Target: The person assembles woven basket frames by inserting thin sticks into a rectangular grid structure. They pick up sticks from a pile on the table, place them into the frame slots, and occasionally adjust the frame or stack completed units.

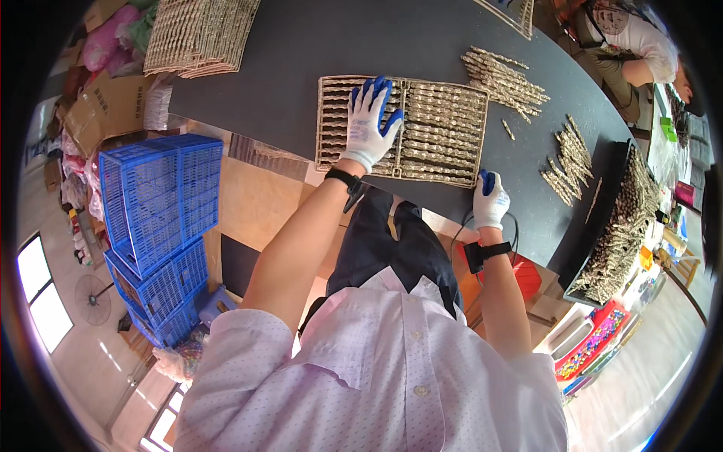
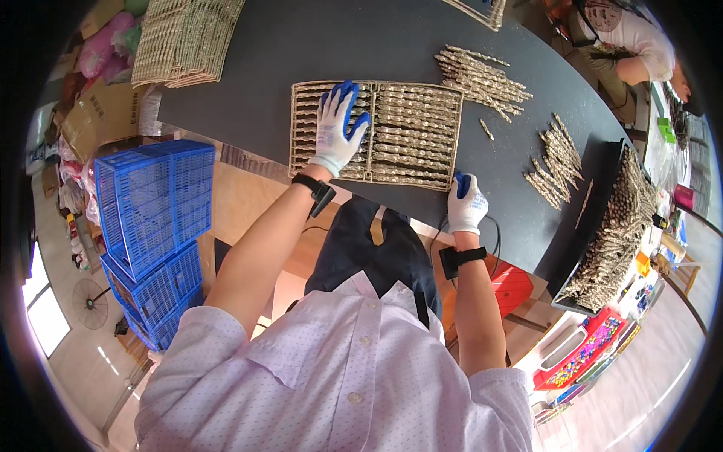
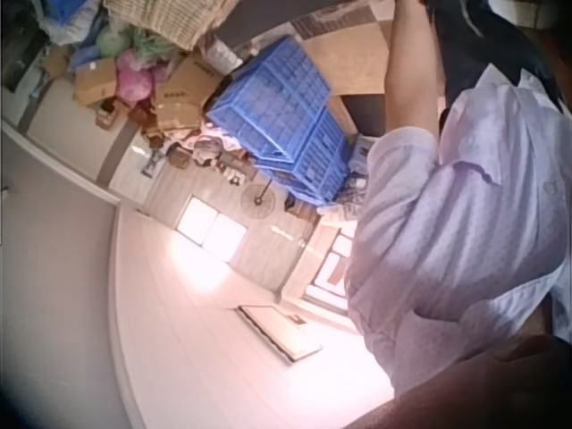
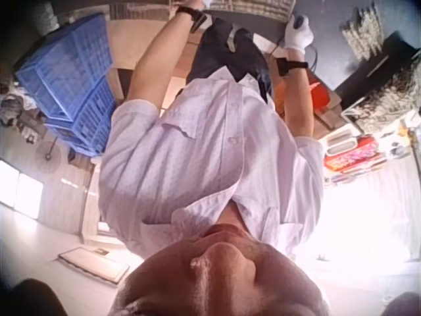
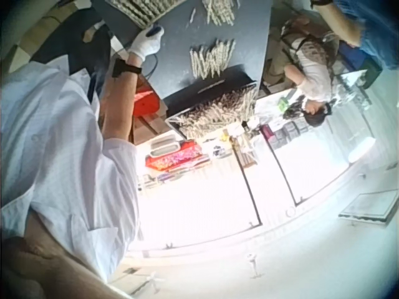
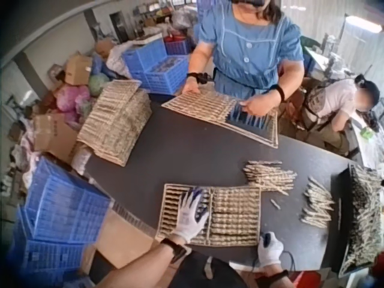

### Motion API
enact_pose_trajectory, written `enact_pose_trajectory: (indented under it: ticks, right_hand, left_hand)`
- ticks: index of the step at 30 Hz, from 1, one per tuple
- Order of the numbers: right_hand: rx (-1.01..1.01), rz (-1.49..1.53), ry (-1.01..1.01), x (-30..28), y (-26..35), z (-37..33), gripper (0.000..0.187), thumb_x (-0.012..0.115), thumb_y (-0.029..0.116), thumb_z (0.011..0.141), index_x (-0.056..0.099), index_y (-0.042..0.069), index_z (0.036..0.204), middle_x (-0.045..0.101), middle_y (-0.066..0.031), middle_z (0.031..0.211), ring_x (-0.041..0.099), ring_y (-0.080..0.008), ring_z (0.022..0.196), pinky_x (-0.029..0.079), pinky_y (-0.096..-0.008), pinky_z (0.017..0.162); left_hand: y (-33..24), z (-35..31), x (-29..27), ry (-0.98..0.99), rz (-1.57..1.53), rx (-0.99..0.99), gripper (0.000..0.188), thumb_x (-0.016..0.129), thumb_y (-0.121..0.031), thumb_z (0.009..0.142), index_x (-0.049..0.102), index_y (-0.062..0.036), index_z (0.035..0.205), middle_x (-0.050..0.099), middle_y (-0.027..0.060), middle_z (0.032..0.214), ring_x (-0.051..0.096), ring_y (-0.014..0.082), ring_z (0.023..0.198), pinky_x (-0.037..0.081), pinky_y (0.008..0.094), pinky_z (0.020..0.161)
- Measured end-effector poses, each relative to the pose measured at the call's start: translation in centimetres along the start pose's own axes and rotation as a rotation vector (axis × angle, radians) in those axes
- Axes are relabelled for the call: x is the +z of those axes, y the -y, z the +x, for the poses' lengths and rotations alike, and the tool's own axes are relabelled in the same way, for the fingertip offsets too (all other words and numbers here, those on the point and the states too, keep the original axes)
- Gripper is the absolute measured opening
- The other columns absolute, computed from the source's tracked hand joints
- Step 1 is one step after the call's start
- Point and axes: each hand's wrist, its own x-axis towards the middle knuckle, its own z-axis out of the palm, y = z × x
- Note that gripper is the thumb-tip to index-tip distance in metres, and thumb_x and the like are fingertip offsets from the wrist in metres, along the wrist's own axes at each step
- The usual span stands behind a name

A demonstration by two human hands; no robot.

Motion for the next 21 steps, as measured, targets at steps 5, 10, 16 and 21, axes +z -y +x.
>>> enact_pose_trajectory:
  ticks: [5, 10, 16, 21]
  right_hand:
    - [-0.001, -0.014, -0.006, 0.0, -0.6, -0.1, 0.016, 0.060, 0.025, 0.086, 0.061, 0.014, 0.097, 0.067, -0.0140, 0.082, 0.065, -0.0356, 0.075, 0.050, -0.0436, 0.067]
    - [-0.010, -0.021, -0.002, 0.0, -0.2, 0.1, 0.017, 0.060, 0.026, 0.086, 0.061, 0.013, 0.096, 0.067, -0.0145, 0.080, 0.065, -0.0362, 0.073, 0.050, -0.0449, 0.066]
    - [-0.003, -0.056, 0.001, 0.1, -0.3, 0.2, 0.018, 0.060, 0.029, 0.086, 0.061, 0.013, 0.096, 0.067, -0.0149, 0.079, 0.065, -0.0365, 0.073, 0.050, -0.0453, 0.065]
    - [-0.009, -0.052, 0.013, -0.2, -0.1, 0.3, 0.018, 0.059, 0.029, 0.087, 0.061, 0.013, 0.096, 0.067, -0.0150, 0.079, 0.065, -0.0364, 0.073, 0.050, -0.0448, 0.065]
  left_hand:
    - [1.8, -1.5, -4.2, -0.193, 0.140, -0.157, 0.044, 0.064, -0.020, 0.084, 0.054, -0.0062, 0.125, 0.051, 0.0149, 0.132, 0.046, 0.0337, 0.121, 0.032, 0.0475, 0.107]
    - [5.3, -8.2, -5.1, -0.149, 0.235, -0.552, 0.047, 0.063, -0.031, 0.086, 0.053, -0.0056, 0.125, 0.049, 0.0161, 0.132, 0.041, 0.0353, 0.125, 0.030, 0.0477, 0.106]
    - [5.3, -11.1, -4.3, -0.042, 0.211, -0.613, 0.052, 0.060, -0.036, 0.088, 0.050, -0.0061, 0.129, 0.047, 0.0174, 0.135, 0.038, 0.0366, 0.129, 0.029, 0.0487, 0.108]
    - [5.4, -11.0, -4.3, -0.008, 0.177, -0.642, 0.055, 0.061, -0.037, 0.087, 0.049, -0.0061, 0.131, 0.046, 0.0167, 0.136, 0.037, 0.0362, 0.130, 0.027, 0.0479, 0.109]
